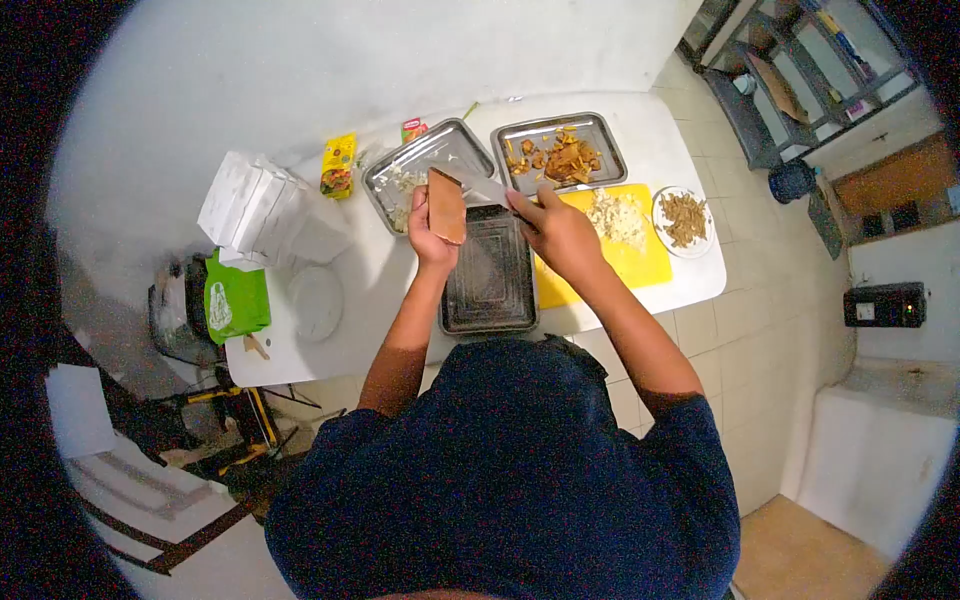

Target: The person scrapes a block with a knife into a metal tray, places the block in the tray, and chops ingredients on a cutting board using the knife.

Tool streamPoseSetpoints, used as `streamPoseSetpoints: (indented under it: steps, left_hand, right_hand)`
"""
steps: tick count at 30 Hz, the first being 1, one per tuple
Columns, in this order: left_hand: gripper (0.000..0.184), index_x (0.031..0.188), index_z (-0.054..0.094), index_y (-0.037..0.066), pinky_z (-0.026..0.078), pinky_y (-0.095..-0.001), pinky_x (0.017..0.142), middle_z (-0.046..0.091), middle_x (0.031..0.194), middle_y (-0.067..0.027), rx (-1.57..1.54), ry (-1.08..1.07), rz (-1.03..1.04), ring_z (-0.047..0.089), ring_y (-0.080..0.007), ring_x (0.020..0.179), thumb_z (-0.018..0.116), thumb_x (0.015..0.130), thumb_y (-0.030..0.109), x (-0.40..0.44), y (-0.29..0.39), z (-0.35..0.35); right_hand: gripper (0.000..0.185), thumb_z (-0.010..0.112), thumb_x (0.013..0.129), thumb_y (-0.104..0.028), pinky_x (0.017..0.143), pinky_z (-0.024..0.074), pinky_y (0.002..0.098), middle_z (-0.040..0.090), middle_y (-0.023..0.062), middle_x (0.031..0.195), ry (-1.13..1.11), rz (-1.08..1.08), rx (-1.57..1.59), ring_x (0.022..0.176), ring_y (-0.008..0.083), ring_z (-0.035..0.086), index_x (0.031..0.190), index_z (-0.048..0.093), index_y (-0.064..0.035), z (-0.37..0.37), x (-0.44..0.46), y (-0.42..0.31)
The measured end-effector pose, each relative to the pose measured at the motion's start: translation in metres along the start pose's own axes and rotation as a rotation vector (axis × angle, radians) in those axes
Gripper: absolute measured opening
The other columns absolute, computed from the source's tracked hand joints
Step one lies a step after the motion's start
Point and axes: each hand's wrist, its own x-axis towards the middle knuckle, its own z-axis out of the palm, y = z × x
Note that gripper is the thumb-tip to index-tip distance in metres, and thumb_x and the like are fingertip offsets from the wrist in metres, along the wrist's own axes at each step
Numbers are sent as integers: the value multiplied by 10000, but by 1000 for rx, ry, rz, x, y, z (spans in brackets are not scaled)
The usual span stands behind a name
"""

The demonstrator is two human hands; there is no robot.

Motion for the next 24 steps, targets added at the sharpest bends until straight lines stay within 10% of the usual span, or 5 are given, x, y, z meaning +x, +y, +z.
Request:
streamPoseSetpoints:
  steps: [10,17,24]
  left_hand:
    - [350,1211,493,102,531,-364,671,625,1012,-81,26,108,70,634,-211,813,372,951,303,6,23,-16]
    - [471,1262,546,89,533,-362,790,643,1085,-78,120,134,-85,640,-205,934,340,1038,447,0,19,-29]
    - [517,1332,502,172,355,-624,1026,582,1218,-85,-351,74,-321,539,-276,1158,339,1013,546,-16,40,2]
  right_hand:
    - [542,728,839,-177,677,534,416,574,178,882,-170,41,215,737,366,638,1348,551,-125,20,-74,27]
    - [379,813,818,-138,636,472,273,598,40,824,167,229,652,707,113,573,1018,500,-56,40,-57,46]
    - [235,727,898,-130,605,482,250,608,14,788,166,573,1135,695,97,588,980,513,-80,64,-67,38]
